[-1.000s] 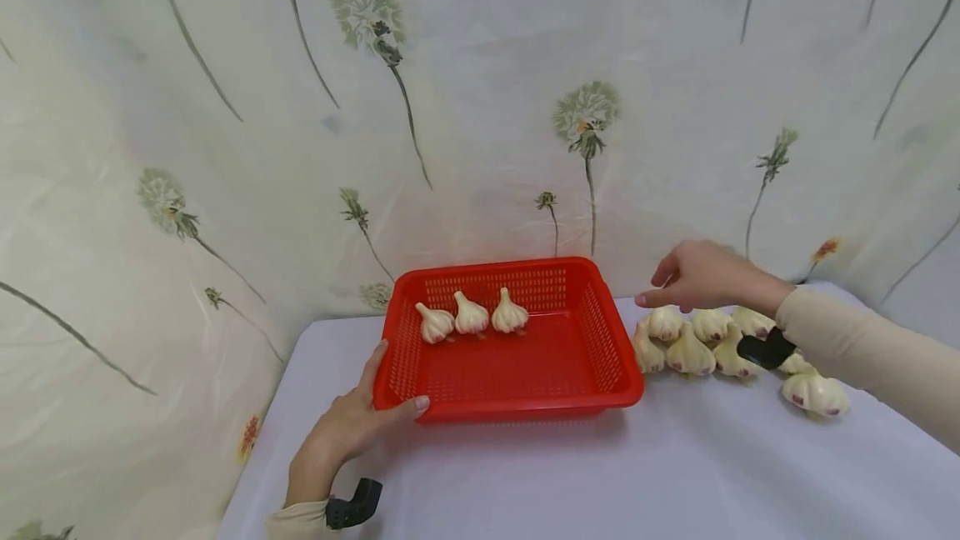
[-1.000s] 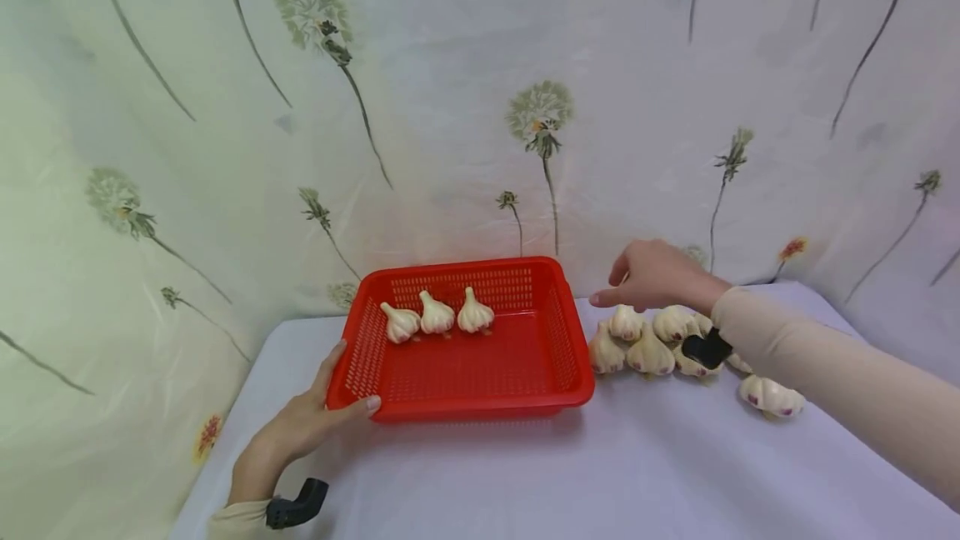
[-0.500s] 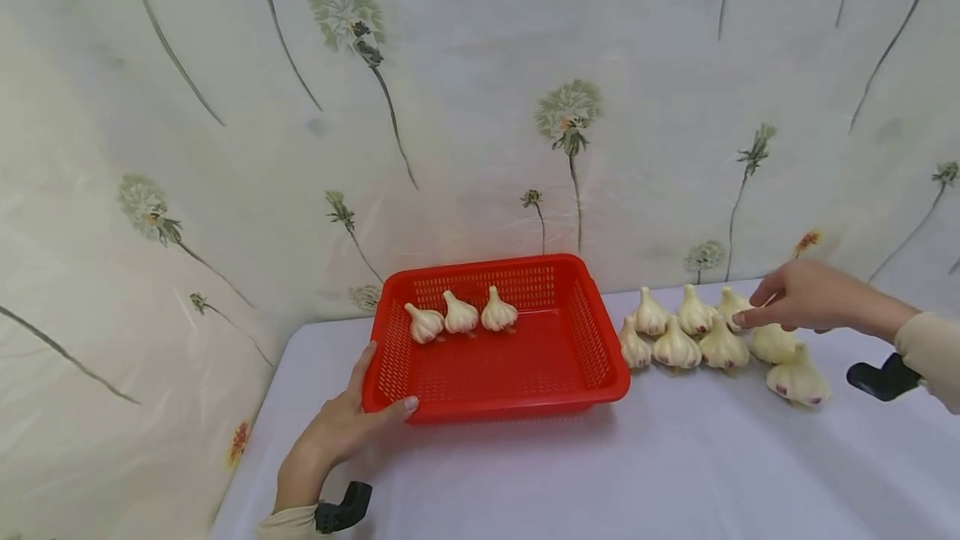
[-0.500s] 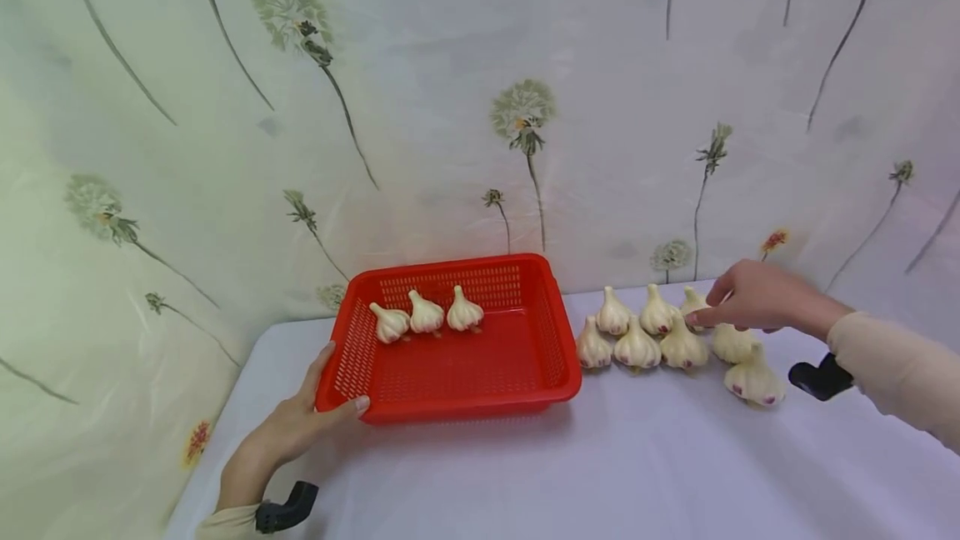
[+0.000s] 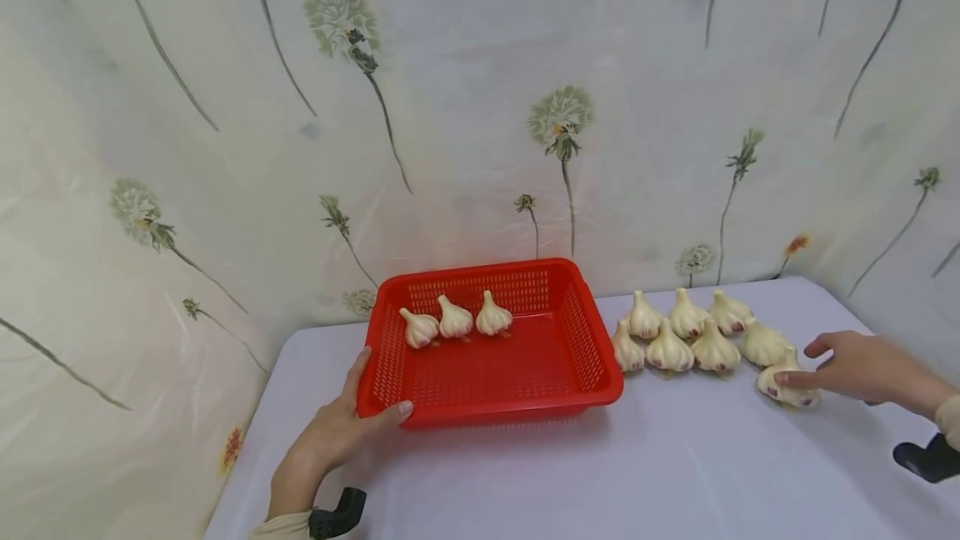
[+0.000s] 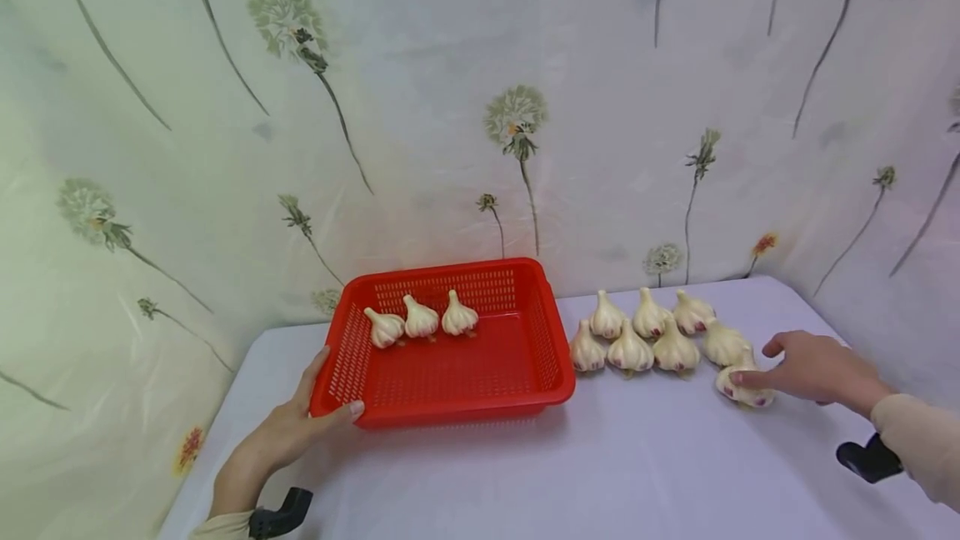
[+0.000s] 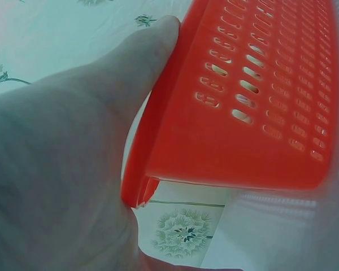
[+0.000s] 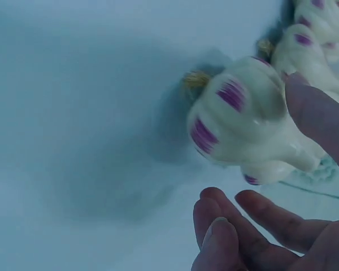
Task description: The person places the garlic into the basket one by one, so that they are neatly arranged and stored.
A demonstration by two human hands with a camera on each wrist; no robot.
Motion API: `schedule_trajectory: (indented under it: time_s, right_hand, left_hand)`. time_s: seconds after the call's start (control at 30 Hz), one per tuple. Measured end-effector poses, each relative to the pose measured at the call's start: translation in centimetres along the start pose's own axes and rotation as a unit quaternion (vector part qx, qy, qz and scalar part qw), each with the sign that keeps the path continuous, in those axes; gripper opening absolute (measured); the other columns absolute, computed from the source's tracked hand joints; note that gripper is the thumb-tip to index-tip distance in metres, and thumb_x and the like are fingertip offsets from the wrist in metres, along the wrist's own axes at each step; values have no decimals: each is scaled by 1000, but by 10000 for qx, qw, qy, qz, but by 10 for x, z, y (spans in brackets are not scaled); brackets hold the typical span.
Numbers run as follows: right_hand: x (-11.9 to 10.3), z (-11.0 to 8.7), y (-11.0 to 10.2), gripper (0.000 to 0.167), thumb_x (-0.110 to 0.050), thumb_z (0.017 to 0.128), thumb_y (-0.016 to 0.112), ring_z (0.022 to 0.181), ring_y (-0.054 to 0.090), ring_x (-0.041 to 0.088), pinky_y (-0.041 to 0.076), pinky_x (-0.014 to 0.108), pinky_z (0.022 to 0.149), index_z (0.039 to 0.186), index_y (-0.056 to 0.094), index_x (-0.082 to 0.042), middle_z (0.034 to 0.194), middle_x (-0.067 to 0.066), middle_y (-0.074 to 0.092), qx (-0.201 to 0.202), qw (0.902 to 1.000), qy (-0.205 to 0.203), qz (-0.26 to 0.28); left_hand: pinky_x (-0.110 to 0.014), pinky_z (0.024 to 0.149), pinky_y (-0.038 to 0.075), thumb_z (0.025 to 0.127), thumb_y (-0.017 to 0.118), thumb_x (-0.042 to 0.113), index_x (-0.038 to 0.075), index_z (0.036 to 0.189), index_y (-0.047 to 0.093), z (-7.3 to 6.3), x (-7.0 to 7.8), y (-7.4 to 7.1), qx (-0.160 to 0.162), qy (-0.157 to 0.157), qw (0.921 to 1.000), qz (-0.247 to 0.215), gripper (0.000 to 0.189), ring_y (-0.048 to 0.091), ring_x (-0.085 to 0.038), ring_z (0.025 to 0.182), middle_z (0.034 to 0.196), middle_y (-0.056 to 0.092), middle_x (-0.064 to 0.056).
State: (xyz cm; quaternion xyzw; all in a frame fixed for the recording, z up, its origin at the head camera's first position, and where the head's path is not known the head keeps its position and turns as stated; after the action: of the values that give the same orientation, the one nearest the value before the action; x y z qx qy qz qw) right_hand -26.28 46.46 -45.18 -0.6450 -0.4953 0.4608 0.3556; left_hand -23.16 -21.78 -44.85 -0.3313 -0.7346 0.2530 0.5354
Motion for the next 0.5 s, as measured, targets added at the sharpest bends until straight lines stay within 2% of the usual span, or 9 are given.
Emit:
schedule_trajectory:
  time_s: [0.1, 0.23, 0.5]
  right_hand:
    - [2, -2, 14, 97, -72, 87, 73, 75, 67, 22, 55, 38, 58, 119, 61, 19, 104, 32, 71, 25, 9999, 52, 90]
    - [3, -4, 22, 90, -70, 87, 74, 76, 63, 23, 53, 37, 59, 115, 66, 15, 99, 27, 71, 35, 9996, 157, 249]
    - [2, -9, 31, 98, -72, 87, 73, 73, 64, 20, 53, 36, 59, 125, 57, 17, 86, 13, 72, 62, 9990, 301, 335]
  left_hand:
    - [-57, 83, 63, 79, 72, 79, 29, 171, 7, -1, -1, 0, 3, -15, 10000, 1, 123, 64, -41, 119, 154, 53, -26]
    - [-56, 83, 63, 80, 72, 79, 29, 171, 7, -1, -1, 1, 3, -22, 10000, -2, 123, 64, -41, 119, 154, 53, -26]
    - [-56, 83, 63, 79, 72, 79, 30, 171, 7, -1, -1, 1, 14, -9, 10000, 2, 123, 63, -41, 119, 154, 52, -26]
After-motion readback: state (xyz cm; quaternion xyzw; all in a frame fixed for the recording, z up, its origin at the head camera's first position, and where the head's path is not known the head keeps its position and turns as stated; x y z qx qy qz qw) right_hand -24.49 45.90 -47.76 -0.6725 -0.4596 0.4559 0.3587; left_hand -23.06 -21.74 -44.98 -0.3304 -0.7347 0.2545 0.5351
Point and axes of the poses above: each hand's wrist, its own z-axis towards the middle knuckle, its own y-axis out of the palm, x = y × z, the point moved 4 cm from there along z, towards the middle knuckle
